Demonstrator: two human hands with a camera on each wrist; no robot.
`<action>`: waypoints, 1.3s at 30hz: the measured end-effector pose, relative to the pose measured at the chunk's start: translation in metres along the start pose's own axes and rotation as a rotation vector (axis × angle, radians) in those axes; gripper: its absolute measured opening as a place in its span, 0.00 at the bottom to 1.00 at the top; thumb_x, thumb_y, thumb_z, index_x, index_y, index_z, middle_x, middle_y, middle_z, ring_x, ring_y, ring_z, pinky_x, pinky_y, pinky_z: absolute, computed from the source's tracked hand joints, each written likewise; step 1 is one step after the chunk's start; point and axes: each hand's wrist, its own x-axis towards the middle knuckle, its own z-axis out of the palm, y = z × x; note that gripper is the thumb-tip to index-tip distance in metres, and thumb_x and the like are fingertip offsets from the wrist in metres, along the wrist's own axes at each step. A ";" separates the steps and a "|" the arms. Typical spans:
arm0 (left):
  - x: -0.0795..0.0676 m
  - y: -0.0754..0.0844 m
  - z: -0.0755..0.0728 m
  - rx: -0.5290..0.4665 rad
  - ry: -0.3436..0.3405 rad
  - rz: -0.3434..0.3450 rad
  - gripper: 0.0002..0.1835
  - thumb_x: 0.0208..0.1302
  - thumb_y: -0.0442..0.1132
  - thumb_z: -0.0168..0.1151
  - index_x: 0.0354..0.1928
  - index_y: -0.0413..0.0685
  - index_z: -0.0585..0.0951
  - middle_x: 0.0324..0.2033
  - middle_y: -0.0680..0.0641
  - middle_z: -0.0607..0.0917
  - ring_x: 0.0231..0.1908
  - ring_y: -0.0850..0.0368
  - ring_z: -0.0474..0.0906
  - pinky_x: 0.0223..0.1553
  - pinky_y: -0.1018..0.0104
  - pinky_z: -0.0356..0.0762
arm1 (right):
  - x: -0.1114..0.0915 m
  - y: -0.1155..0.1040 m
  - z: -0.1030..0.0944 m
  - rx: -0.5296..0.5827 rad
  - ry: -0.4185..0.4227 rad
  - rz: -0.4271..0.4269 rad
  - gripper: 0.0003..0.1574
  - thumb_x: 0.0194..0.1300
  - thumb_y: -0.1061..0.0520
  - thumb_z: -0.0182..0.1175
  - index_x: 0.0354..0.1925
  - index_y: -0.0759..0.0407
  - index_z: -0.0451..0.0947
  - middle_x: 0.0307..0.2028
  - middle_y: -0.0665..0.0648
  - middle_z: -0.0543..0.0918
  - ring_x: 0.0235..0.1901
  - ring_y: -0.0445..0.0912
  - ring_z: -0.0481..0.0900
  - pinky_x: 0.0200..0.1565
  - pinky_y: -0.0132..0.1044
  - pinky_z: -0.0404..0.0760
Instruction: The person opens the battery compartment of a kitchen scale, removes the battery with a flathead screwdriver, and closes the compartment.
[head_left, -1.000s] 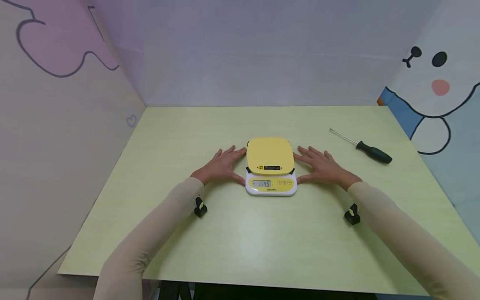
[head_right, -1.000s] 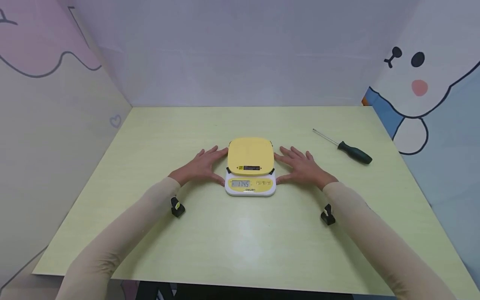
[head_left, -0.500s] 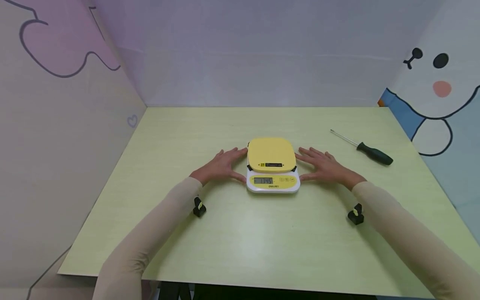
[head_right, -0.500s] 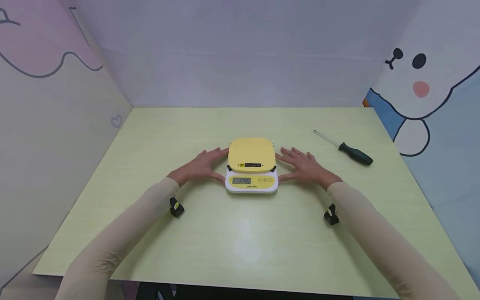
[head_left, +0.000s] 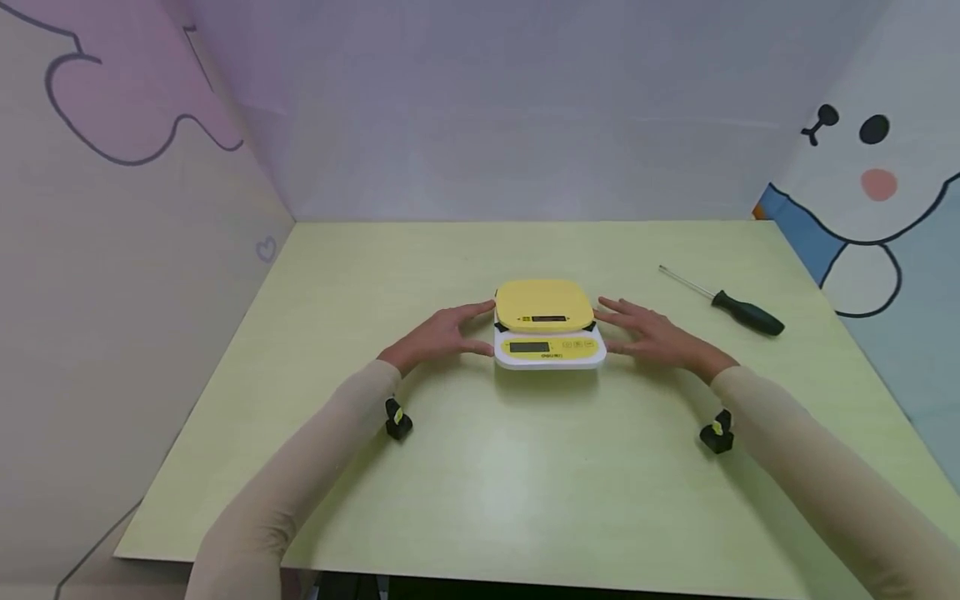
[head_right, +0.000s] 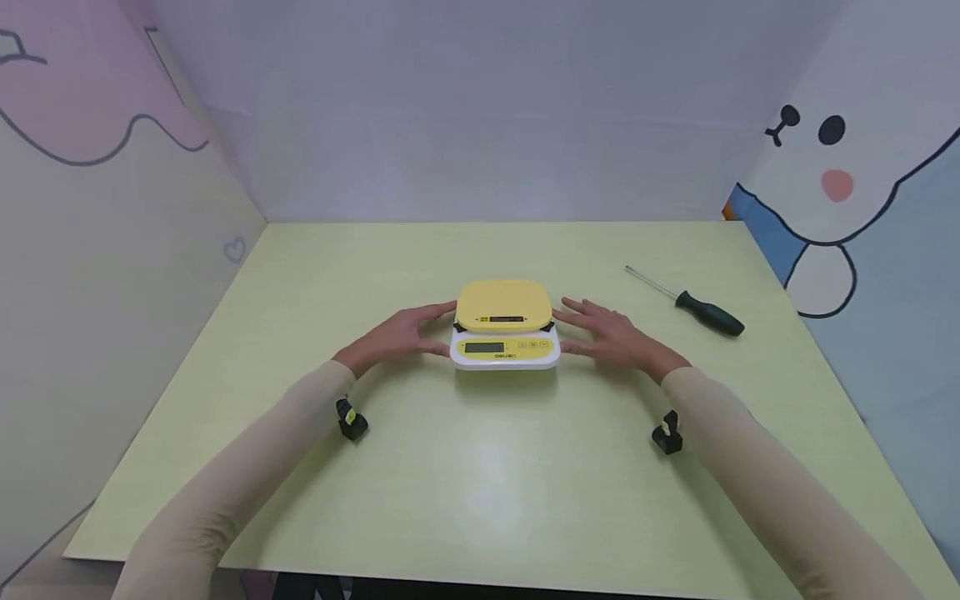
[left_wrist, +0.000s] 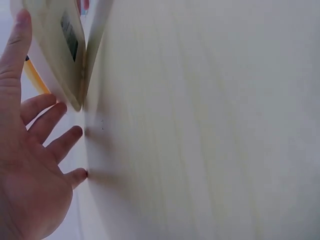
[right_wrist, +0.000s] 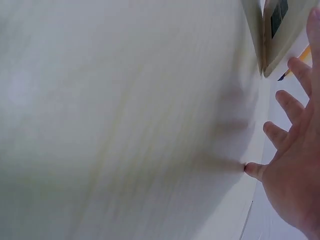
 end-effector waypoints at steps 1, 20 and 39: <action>-0.001 0.000 0.000 -0.017 0.009 -0.011 0.50 0.48 0.70 0.68 0.73 0.75 0.59 0.73 0.62 0.61 0.75 0.59 0.53 0.74 0.53 0.54 | 0.000 0.000 -0.001 0.028 0.004 -0.004 0.40 0.71 0.45 0.56 0.74 0.56 0.58 0.76 0.62 0.51 0.75 0.66 0.44 0.68 0.71 0.48; 0.001 0.020 0.003 -0.173 0.252 0.044 0.27 0.69 0.60 0.55 0.64 0.56 0.77 0.63 0.50 0.78 0.66 0.51 0.71 0.64 0.53 0.72 | 0.000 -0.013 -0.007 0.400 0.176 0.105 0.30 0.78 0.45 0.46 0.67 0.63 0.70 0.68 0.67 0.68 0.70 0.61 0.61 0.67 0.64 0.60; 0.009 0.030 0.008 -0.291 0.384 0.004 0.30 0.66 0.67 0.52 0.50 0.50 0.86 0.44 0.47 0.88 0.47 0.49 0.84 0.52 0.55 0.81 | 0.010 -0.018 0.000 0.442 0.449 0.137 0.26 0.72 0.42 0.55 0.54 0.57 0.83 0.55 0.57 0.84 0.53 0.40 0.78 0.50 0.36 0.76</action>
